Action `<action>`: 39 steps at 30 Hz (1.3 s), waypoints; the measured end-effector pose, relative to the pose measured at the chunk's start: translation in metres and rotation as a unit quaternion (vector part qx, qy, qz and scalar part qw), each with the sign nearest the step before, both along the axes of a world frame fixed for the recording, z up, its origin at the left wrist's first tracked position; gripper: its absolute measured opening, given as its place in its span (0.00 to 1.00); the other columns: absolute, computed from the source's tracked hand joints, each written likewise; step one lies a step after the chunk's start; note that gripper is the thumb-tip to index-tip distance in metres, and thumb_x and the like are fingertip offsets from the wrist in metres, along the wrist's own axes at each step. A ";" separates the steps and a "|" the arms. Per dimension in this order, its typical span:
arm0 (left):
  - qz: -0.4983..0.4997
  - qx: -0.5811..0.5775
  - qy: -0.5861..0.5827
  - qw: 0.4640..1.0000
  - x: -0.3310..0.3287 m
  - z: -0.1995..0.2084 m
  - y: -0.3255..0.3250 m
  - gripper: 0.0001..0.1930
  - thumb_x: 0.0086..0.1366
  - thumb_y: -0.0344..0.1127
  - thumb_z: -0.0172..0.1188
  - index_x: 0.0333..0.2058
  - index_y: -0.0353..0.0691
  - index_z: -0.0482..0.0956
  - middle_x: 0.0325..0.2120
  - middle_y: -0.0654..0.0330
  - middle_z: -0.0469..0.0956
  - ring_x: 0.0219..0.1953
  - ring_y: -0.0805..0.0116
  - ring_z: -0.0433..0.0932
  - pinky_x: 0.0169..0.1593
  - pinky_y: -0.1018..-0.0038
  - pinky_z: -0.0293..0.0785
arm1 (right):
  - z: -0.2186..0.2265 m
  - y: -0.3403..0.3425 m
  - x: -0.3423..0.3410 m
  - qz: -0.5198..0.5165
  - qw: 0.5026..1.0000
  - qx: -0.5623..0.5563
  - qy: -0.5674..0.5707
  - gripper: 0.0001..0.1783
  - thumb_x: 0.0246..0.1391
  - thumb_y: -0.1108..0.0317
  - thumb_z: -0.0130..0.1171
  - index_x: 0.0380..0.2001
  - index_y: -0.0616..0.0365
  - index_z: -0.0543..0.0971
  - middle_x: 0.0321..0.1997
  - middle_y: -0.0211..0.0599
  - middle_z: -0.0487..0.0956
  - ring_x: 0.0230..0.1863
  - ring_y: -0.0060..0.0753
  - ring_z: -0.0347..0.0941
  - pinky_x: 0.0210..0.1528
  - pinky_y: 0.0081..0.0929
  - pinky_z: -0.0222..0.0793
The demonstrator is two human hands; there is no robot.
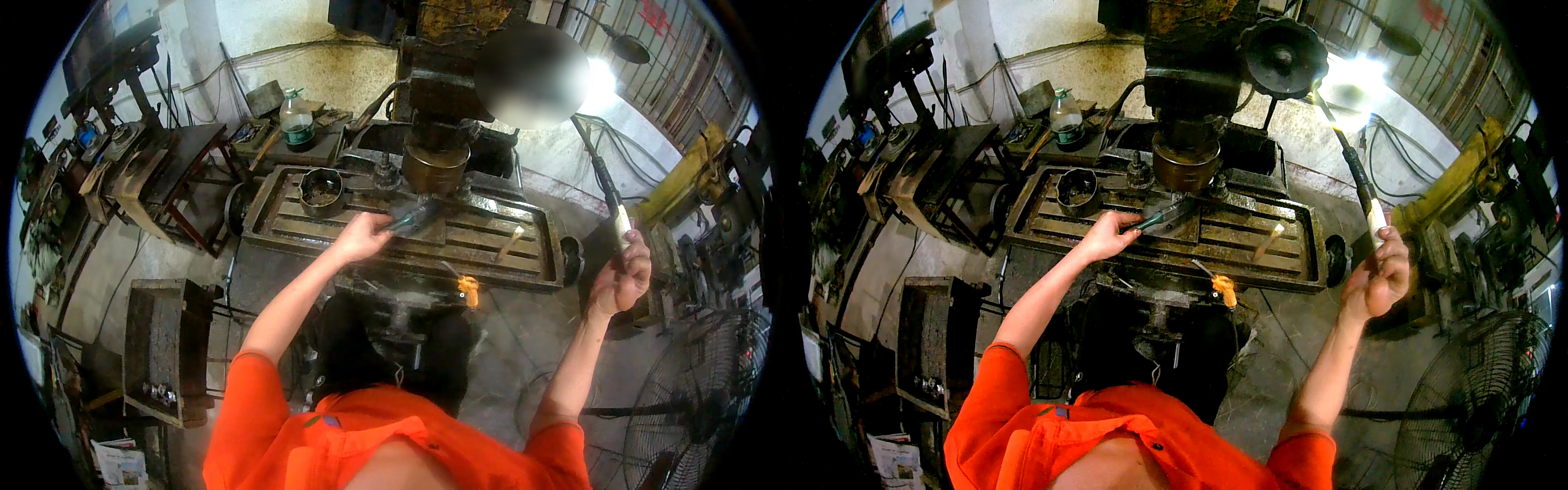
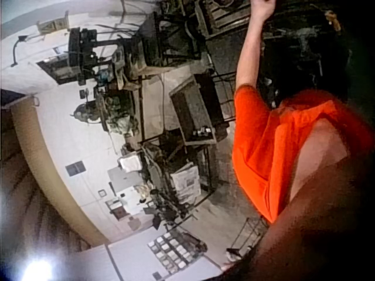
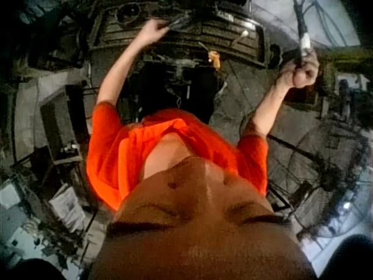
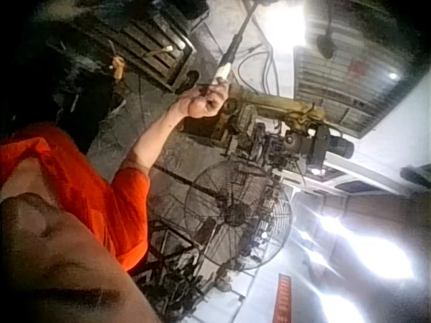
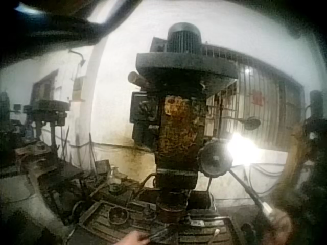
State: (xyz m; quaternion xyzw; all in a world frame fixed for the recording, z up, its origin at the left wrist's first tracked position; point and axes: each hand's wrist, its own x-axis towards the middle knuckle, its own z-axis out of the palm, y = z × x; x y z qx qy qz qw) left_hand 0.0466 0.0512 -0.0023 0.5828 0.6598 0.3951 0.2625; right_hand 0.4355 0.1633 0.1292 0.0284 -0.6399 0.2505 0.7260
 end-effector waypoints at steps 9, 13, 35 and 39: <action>0.030 0.023 0.034 0.999 0.005 0.007 -0.006 0.17 0.52 0.32 0.57 0.42 0.33 0.75 0.33 0.47 0.78 0.36 0.60 0.77 0.41 0.69 0.71 | -0.016 0.001 -0.003 -0.024 1.000 -0.007 0.013 0.06 0.33 0.73 0.45 0.15 0.56 0.59 0.26 0.34 0.62 0.44 0.43 0.60 0.60 0.52 0.42; 0.030 0.026 0.056 0.998 0.003 -0.002 -0.004 0.18 0.53 0.31 0.57 0.43 0.30 0.74 0.36 0.48 0.78 0.38 0.65 0.78 0.43 0.71 0.71 | -0.015 -0.002 -0.008 -0.024 0.999 -0.013 0.033 0.06 0.29 0.77 0.42 0.13 0.57 0.57 0.25 0.36 0.63 0.42 0.43 0.62 0.61 0.55 0.42; 0.054 0.025 0.123 0.991 0.011 0.006 -0.001 0.19 0.52 0.35 0.59 0.43 0.31 0.75 0.37 0.47 0.77 0.39 0.61 0.78 0.43 0.71 0.71 | 0.025 -0.004 0.005 -0.017 1.000 -0.015 -0.003 0.20 0.42 0.55 0.58 0.17 0.53 0.61 0.29 0.36 0.65 0.50 0.50 0.63 0.60 0.53 0.43; 0.059 0.024 0.121 0.991 0.014 0.009 0.001 0.20 0.51 0.34 0.59 0.42 0.29 0.75 0.37 0.46 0.77 0.40 0.61 0.78 0.44 0.71 0.70 | 0.036 -0.005 0.007 -0.038 0.999 -0.025 -0.009 0.19 0.41 0.55 0.58 0.17 0.54 0.62 0.30 0.36 0.65 0.51 0.51 0.63 0.61 0.54 0.42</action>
